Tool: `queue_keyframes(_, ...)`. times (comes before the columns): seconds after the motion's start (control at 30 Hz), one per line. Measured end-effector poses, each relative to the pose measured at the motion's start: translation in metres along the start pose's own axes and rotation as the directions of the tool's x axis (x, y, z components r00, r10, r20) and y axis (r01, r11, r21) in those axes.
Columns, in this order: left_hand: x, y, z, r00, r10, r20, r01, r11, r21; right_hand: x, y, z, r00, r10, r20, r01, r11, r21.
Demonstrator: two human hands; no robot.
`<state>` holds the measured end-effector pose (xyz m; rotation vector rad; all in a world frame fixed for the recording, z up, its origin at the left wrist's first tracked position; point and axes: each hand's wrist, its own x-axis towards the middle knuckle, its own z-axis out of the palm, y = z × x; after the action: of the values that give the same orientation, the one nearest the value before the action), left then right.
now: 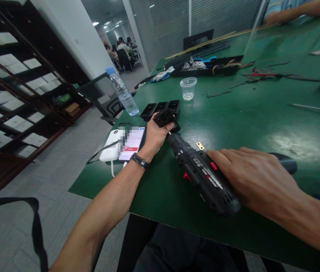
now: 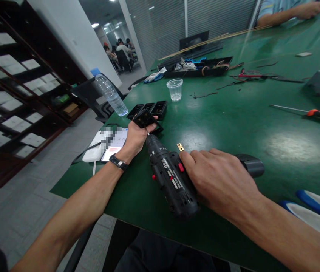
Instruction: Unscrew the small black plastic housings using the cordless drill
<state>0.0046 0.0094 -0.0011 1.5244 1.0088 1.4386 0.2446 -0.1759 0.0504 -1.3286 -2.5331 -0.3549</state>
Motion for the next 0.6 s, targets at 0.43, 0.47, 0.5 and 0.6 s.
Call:
queue_keyframes(0.43,-0.005,0.013,0.003,1.0,-0.02,0.018,0.02,1.0,0.002,0.003,-0.004,-0.006,0.999,0.023,0.027,-0.023,0.999,0.023)
queue_keyframes(0.47,-0.005,0.012,0.003,1.0,-0.02,0.017,0.02,1.0,0.005,0.003,-0.004,-0.006,1.0,0.017,0.021,-0.018,1.0,0.02)
queue_keyframes(0.5,-0.005,0.012,0.003,1.0,-0.018,0.015,0.018,1.0,0.009,0.003,-0.004,-0.006,1.0,0.014,0.014,-0.014,1.0,0.014)
queue_keyframes(0.6,-0.004,0.009,0.002,1.0,-0.002,0.019,0.002,1.0,0.011,0.001,-0.004,-0.004,1.0,0.009,0.004,-0.009,1.0,-0.006)
